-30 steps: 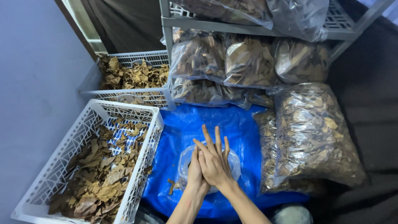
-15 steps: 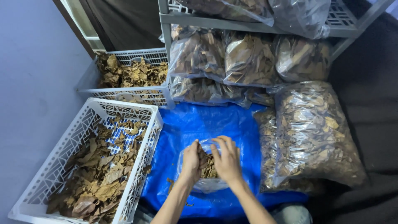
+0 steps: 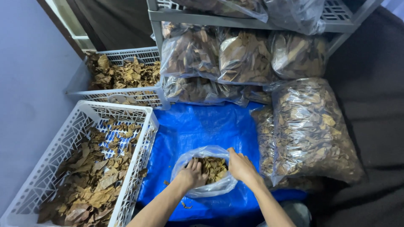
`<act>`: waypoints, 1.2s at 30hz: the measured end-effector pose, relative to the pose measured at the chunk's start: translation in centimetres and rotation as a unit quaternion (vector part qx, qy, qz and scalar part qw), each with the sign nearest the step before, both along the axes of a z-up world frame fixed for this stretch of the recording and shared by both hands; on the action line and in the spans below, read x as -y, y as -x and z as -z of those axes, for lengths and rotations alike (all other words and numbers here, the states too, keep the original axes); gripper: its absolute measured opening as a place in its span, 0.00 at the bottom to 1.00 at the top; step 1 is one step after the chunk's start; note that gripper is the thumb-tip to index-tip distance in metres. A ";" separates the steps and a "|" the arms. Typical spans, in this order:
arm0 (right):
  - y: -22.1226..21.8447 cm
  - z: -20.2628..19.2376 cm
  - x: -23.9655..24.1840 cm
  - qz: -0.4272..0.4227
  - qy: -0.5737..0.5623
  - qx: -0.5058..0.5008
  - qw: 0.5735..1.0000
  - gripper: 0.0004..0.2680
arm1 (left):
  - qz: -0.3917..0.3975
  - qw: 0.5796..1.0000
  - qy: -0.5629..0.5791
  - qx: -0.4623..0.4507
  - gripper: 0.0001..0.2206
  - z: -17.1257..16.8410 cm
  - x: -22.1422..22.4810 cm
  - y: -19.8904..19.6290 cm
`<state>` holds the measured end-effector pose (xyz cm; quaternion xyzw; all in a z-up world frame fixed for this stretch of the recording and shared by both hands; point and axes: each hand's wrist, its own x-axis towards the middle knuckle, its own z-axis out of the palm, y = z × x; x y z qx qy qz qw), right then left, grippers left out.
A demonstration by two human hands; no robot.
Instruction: The person sorts dried leaves by hand, transferring them from plastic crates into a clear plastic bag and occasionally shifting leaves within the crates.
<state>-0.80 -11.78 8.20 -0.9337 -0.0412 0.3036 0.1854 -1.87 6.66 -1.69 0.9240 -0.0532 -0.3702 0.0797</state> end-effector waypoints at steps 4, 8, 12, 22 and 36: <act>0.2 0.6 0.2 -0.028 0.028 0.003 0.999 0.19 | 0.059 0.984 -0.131 -0.104 0.33 5.0 -0.9 -1.0; 0.3 0.2 0.3 -0.029 0.041 -0.009 0.999 0.24 | 0.158 0.939 -0.255 -0.166 0.39 12.2 -0.9 -1.8; 0.5 0.7 0.7 -0.044 0.032 -0.007 0.998 0.24 | 0.235 0.900 -0.328 -0.164 0.40 11.0 0.3 -1.0; 0.8 0.2 0.6 -0.110 0.095 0.030 0.989 0.23 | 0.117 0.986 -0.063 -0.099 0.29 -6.1 0.8 1.1; 0.4 2.5 -0.4 -0.195 0.210 0.318 0.904 0.15 | -0.226 0.862 0.110 0.441 0.29 -4.0 -6.8 7.0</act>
